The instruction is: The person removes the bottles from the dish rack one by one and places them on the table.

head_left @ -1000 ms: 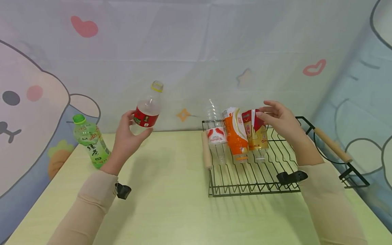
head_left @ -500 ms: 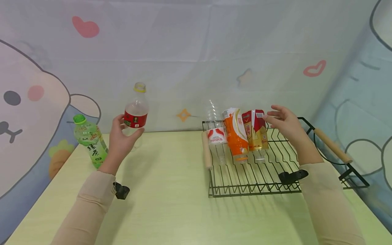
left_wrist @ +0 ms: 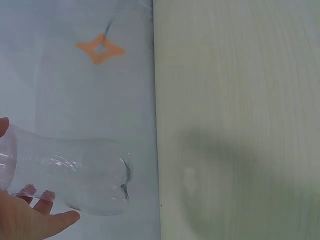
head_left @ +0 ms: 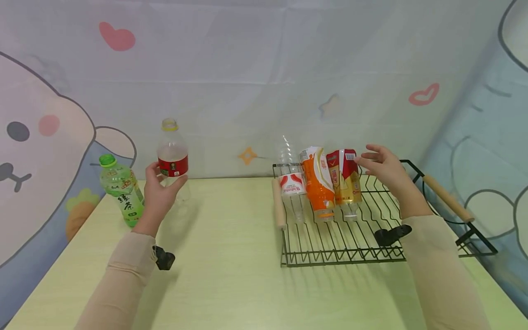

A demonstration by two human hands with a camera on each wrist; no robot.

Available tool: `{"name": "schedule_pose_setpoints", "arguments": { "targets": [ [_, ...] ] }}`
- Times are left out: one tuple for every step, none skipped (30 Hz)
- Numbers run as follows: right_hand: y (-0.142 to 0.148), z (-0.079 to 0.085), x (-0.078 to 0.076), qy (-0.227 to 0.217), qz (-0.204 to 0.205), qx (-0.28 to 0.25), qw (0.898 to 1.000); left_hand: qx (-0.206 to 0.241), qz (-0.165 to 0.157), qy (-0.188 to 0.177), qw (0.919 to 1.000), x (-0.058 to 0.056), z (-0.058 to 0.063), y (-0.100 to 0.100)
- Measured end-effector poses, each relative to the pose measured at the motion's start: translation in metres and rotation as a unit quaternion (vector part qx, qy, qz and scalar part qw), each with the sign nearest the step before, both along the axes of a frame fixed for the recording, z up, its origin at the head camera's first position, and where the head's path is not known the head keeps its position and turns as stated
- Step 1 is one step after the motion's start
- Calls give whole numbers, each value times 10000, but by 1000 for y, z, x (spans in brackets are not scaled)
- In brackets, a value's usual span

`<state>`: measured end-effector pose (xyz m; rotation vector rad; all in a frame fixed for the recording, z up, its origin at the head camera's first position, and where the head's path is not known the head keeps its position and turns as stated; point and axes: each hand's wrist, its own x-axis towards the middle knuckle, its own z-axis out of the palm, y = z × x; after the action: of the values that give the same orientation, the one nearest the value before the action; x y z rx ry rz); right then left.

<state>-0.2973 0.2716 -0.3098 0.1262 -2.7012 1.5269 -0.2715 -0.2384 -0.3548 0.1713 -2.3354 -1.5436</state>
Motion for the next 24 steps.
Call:
{"name": "schedule_pose_setpoints", "arguments": {
  "targets": [
    [1,-1,-1,-27,-7,15,10000,38,8,-37,10000,0,-1,-1],
    [1,-3,-2,-72,-12,38,10000,82,17,-58,9999,-1,-3,-1],
    [2,-4,-3,-122,-5,53,9999,118,28,-75,9999,-1,-4,-2],
    [2,-5,-4,-166,-5,83,9998,155,42,-92,9998,-1,-6,-3],
    [2,-6,-5,-209,-4,113,9997,186,56,-110,9998,-2,-7,-3],
    [2,-8,-5,-243,-11,154,9996,224,70,-116,9997,-2,-9,-4],
    [2,-8,-6,-284,-15,168,9995,259,83,-118,9996,-2,-10,-5],
    [2,-9,-7,-314,-7,179,9993,292,115,-115,9994,-3,-12,-6],
    [2,-10,-8,-333,-6,195,9993,330,153,-116,9993,-3,-14,-7],
    [2,-11,-9,-356,-2,213,9991,368,178,-121,9991,-3,-15,-7],
    [1,-11,-9,-377,8,218,9991,400,199,-120,9989,-4,-17,-8],
    [1,-12,-10,-405,28,216,9989,432,219,-128,9987,-4,-19,-9],
    [1,-13,-10,-427,60,195,9989,455,239,-142,9986,-5,-20,-10],
    [1,-14,-11,-452,82,192,9988,484,246,-161,9984,-5,-22,-10],
    [1,-14,-11,-482,99,205,9986,506,248,-183,9982,-6,-23,-11],
    [1,-15,-11,-517,119,212,9984,527,248,-203,9981,-7,-25,-11],
    [1,-16,-12,-551,141,210,9982,536,254,-232,9980,-8,-27,-11],
    [1,-16,-12,-590,162,220,9979,540,265,-264,9978,-9,-29,-12],
    [1,-17,-12,-628,174,247,9976,540,277,-301,9977,-10,-31,-13],
    [0,-17,-12,-665,181,286,9972,554,291,-335,9975,-10,-32,-13],
    [0,-17,-12,-692,198,309,9969,567,314,-362,9972,-11,-34,-14],
    [-1,-18,-12,-719,208,324,9967,590,340,-383,9969,-12,-36,-15],
    [-1,-18,-12,-742,223,327,9965,600,362,-418,9967,-13,-37,-16],
    [-2,-18,-12,-764,221,348,9962,619,384,-433,9964,-13,-39,-16]
  ]
}}
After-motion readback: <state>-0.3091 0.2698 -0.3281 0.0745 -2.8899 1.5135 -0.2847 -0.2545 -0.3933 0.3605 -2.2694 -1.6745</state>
